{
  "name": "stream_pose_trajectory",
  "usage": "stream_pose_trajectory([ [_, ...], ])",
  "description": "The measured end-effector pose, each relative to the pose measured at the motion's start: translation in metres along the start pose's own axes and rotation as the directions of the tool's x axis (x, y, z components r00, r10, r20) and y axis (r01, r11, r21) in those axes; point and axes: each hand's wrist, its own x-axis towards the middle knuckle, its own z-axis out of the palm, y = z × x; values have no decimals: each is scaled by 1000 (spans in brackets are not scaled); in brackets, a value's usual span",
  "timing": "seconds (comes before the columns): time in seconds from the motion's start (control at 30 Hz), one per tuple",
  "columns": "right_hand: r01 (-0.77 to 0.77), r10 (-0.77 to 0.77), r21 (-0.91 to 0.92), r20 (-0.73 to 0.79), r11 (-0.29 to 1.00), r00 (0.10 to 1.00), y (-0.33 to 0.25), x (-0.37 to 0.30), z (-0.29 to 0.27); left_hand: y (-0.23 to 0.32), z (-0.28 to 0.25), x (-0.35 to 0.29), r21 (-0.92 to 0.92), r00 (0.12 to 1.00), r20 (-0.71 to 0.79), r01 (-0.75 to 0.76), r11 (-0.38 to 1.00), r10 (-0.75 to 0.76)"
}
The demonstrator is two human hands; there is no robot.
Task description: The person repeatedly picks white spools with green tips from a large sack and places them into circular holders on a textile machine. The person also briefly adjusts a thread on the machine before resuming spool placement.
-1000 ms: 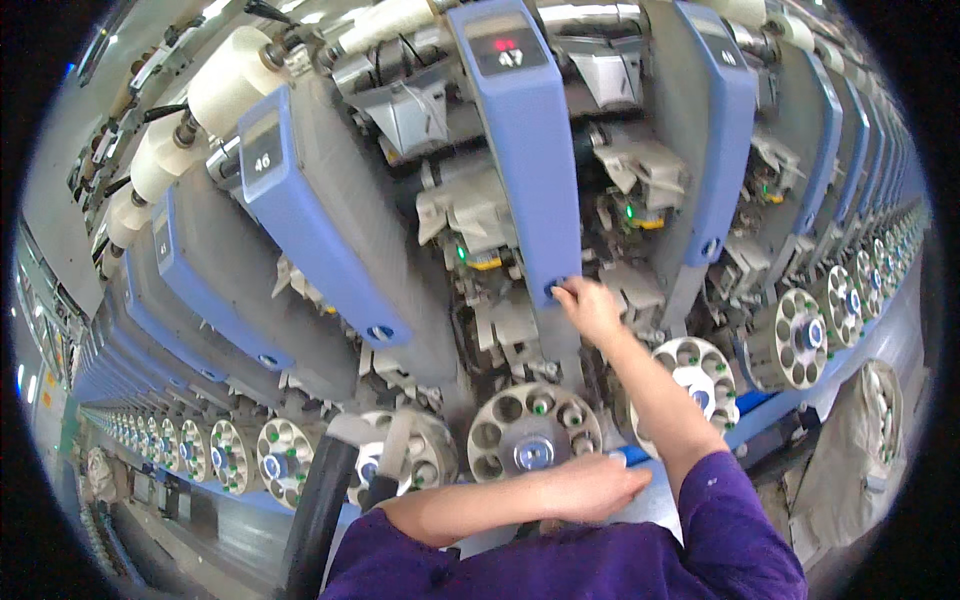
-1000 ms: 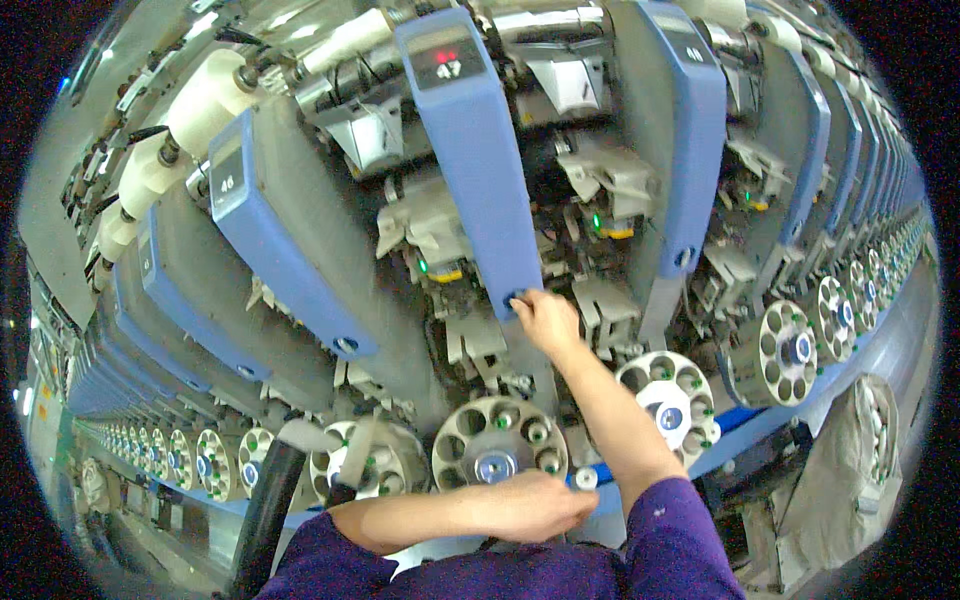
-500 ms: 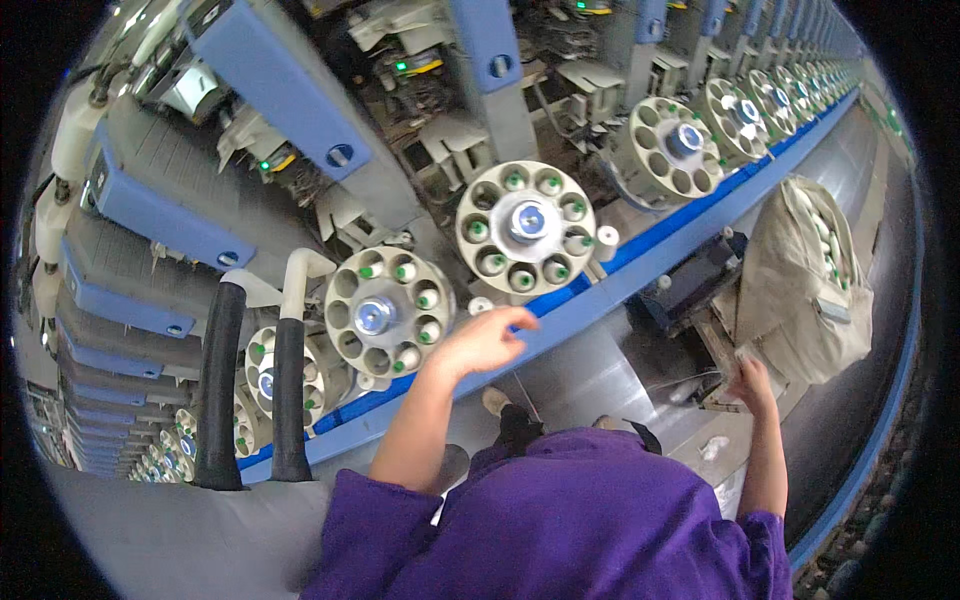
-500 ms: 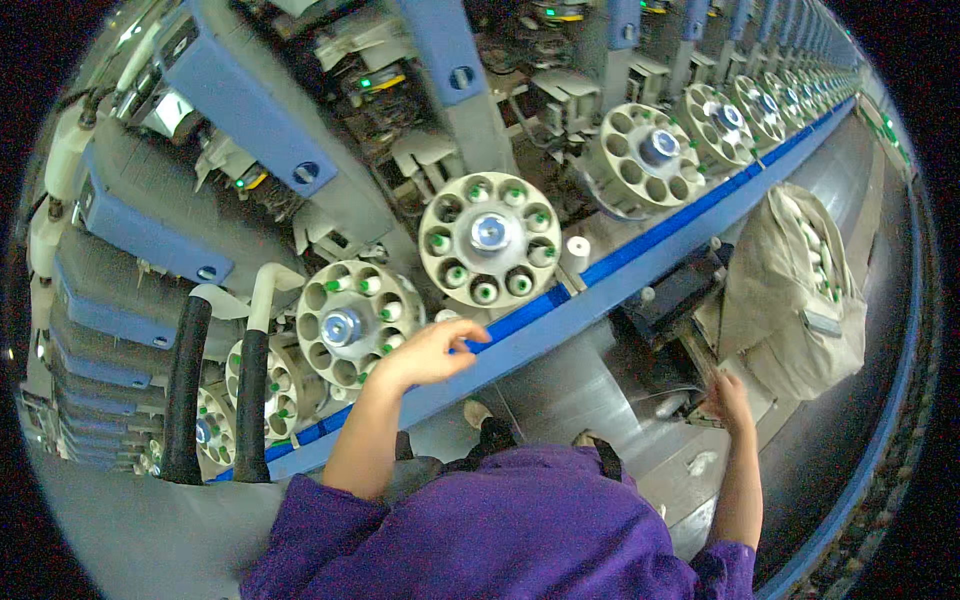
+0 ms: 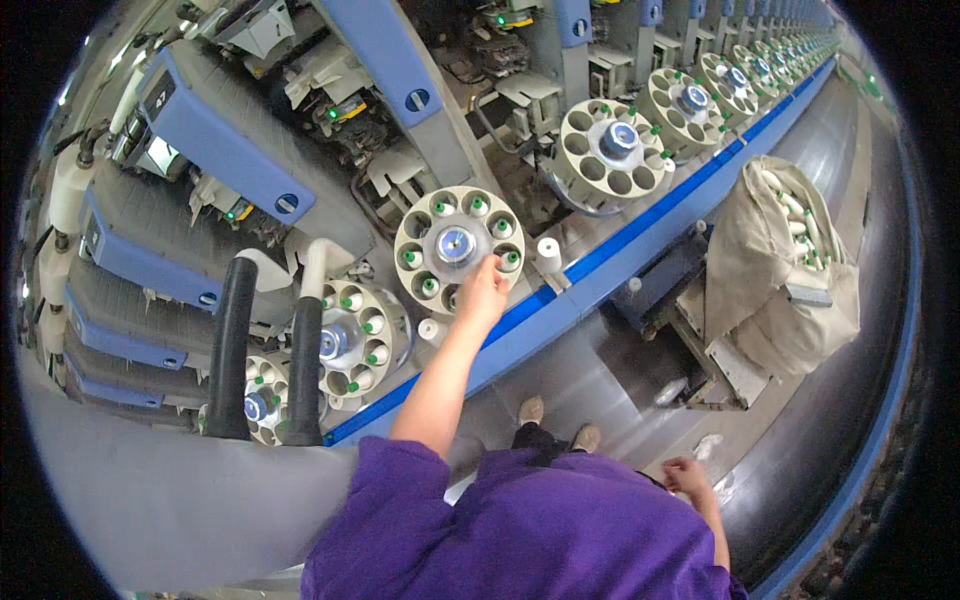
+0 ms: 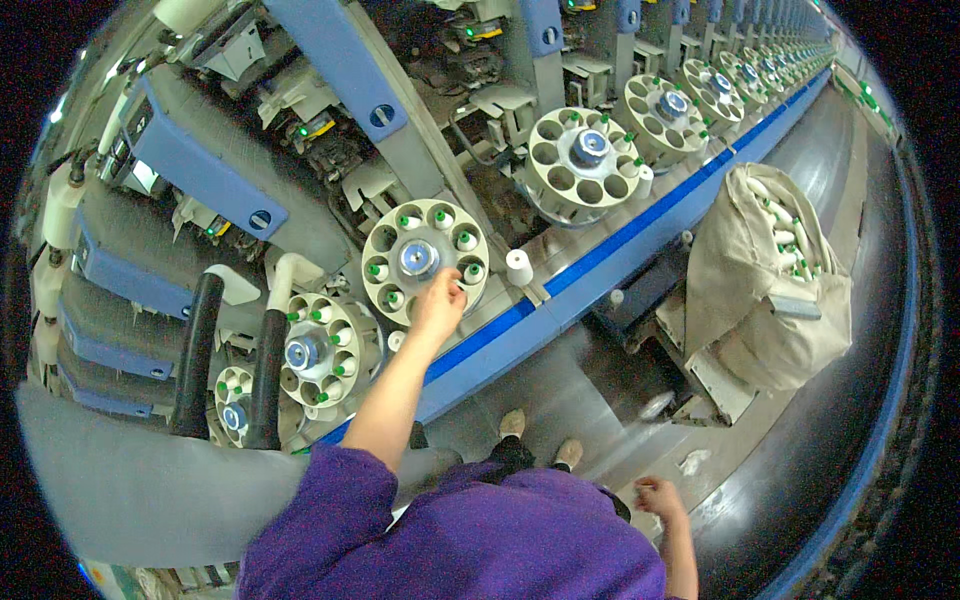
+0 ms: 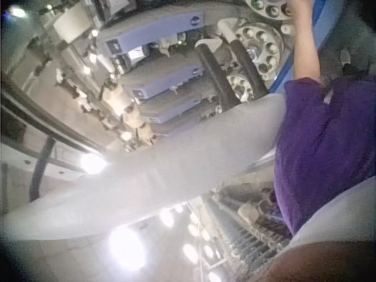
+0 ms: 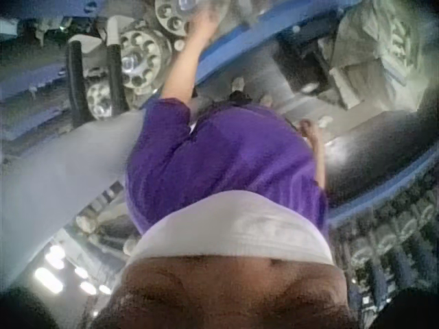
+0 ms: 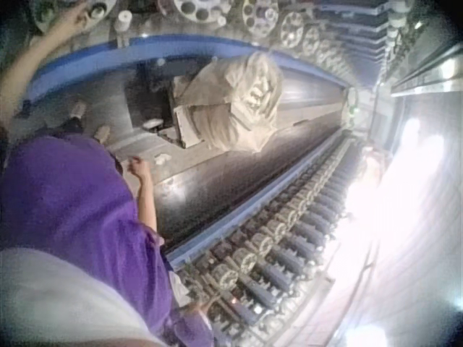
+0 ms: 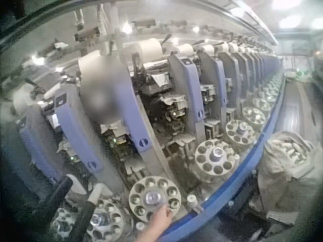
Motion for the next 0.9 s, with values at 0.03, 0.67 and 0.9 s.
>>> stream_pose_trajectory([
  [0.03,104,-87,-239,83,965,993,-25,0,22,7,7,2,-26,999,41,36,999,-35],
  [0.67,531,-279,-657,456,536,845,-167,127,111,2,16,-235,-466,524,796,210,860,303],
  [0.9,680,-350,-613,583,402,733,-241,106,197,-56,-49,-221,-2,445,881,348,938,-163],
])
